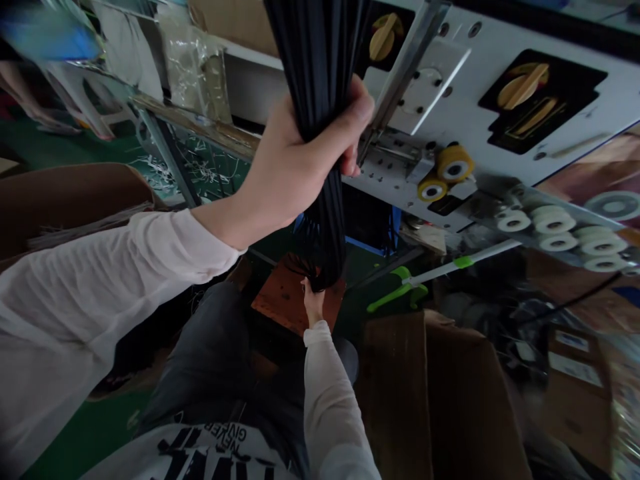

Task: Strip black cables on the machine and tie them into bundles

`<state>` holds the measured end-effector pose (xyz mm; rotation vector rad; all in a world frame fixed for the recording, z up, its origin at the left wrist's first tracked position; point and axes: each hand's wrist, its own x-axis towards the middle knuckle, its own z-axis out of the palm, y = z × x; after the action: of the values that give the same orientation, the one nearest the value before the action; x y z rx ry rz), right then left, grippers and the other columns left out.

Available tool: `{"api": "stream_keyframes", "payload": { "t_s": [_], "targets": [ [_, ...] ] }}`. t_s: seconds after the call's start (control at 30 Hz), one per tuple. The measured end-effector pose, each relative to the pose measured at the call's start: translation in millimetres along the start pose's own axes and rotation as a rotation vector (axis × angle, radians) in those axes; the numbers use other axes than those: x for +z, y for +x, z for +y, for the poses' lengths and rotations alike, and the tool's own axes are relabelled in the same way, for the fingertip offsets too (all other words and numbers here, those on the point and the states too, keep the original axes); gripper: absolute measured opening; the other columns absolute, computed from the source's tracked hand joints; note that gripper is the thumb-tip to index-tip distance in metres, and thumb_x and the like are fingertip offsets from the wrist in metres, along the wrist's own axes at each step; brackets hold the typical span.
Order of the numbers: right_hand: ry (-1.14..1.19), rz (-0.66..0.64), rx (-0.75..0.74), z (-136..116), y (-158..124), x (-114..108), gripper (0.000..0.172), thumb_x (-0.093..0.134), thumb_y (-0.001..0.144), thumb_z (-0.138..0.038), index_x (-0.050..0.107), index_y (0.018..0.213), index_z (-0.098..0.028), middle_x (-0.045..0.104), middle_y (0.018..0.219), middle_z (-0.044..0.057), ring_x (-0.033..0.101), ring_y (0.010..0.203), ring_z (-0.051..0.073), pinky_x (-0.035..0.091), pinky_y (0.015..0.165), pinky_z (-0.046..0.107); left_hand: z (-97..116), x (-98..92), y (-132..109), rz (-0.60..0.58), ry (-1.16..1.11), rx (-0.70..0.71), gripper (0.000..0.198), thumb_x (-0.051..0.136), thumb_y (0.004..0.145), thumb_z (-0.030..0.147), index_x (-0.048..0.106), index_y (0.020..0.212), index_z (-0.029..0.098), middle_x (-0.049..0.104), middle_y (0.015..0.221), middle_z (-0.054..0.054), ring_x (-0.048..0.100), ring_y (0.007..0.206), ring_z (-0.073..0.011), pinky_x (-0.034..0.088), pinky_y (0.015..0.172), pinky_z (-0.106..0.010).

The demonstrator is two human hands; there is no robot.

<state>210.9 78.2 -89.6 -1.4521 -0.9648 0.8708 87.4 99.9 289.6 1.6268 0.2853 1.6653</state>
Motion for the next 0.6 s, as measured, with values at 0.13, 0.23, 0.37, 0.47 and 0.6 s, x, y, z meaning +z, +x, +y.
{"api": "stream_keyframes", "payload": {
  "t_s": [0.13, 0.23, 0.37, 0.47, 0.6],
  "targets": [
    [-0.072, -0.037, -0.028, -2.7, 2.9, -8.7, 0.038, 0.061, 0.069, -0.052, 0.060, 0.069, -0.015, 0.065, 0.071, 0.006, 0.058, 0.068, 0.017, 0.046, 0.070, 0.031, 10.9, -12.9, -2.8, 0.012, 0.080, -0.019, 0.033, 0.029, 0.083, 0.025, 0.052, 0.096, 0.003, 0.042, 0.063, 0.006, 0.060, 0.061, -0.0080, 0.042, 0.061, -0.024],
    [-0.127, -0.047, -0.029, -1.1, 1.1, -9.3, 0.039, 0.062, 0.066, -0.053, 0.061, 0.069, -0.014, 0.066, 0.071, 0.008, 0.060, 0.070, 0.019, 0.046, 0.071, 0.033, 4.4, -21.5, -8.0, 0.079, -0.081, -0.046, 0.002, 0.048, 0.084, 0.015, 0.049, 0.085, 0.013, 0.043, 0.058, 0.008, 0.050, 0.050, -0.0051, 0.047, 0.058, -0.024],
    [-0.194, -0.109, -0.044, -4.7, -0.1, -8.1, 0.038, 0.057, 0.070, -0.052, 0.061, 0.067, -0.014, 0.067, 0.071, 0.010, 0.061, 0.070, 0.020, 0.047, 0.068, 0.032, -1.7, -34.3, -13.8, 0.152, -0.105, -0.092, 0.005, 0.051, 0.085, 0.013, 0.049, 0.082, 0.016, 0.044, 0.058, 0.006, 0.048, 0.051, -0.0063, 0.047, 0.057, -0.025],
    [-0.245, -0.204, -0.068, -23.3, 0.2, -16.4, 0.034, 0.060, 0.070, -0.048, 0.063, 0.068, -0.014, 0.066, 0.065, 0.008, 0.061, 0.064, 0.021, 0.047, 0.063, 0.032, 14.2, -55.3, -19.6, 0.293, -0.073, -0.120, 0.007, 0.051, 0.086, 0.014, 0.050, 0.082, 0.019, 0.045, 0.056, 0.008, 0.047, 0.051, -0.0049, 0.048, 0.060, -0.025],
    [-0.358, -0.444, -0.168, -74.0, -7.7, -44.5, 0.026, 0.066, 0.067, -0.037, 0.068, 0.083, -0.017, 0.070, 0.077, 0.006, 0.063, 0.074, 0.023, 0.048, 0.069, 0.032, 55.4, -115.8, -58.0, 0.678, 0.158, -0.253, 0.017, 0.049, 0.086, 0.019, 0.054, 0.070, 0.019, 0.048, 0.056, 0.010, 0.046, 0.056, -0.0024, 0.049, 0.070, -0.027]
  ]
}}
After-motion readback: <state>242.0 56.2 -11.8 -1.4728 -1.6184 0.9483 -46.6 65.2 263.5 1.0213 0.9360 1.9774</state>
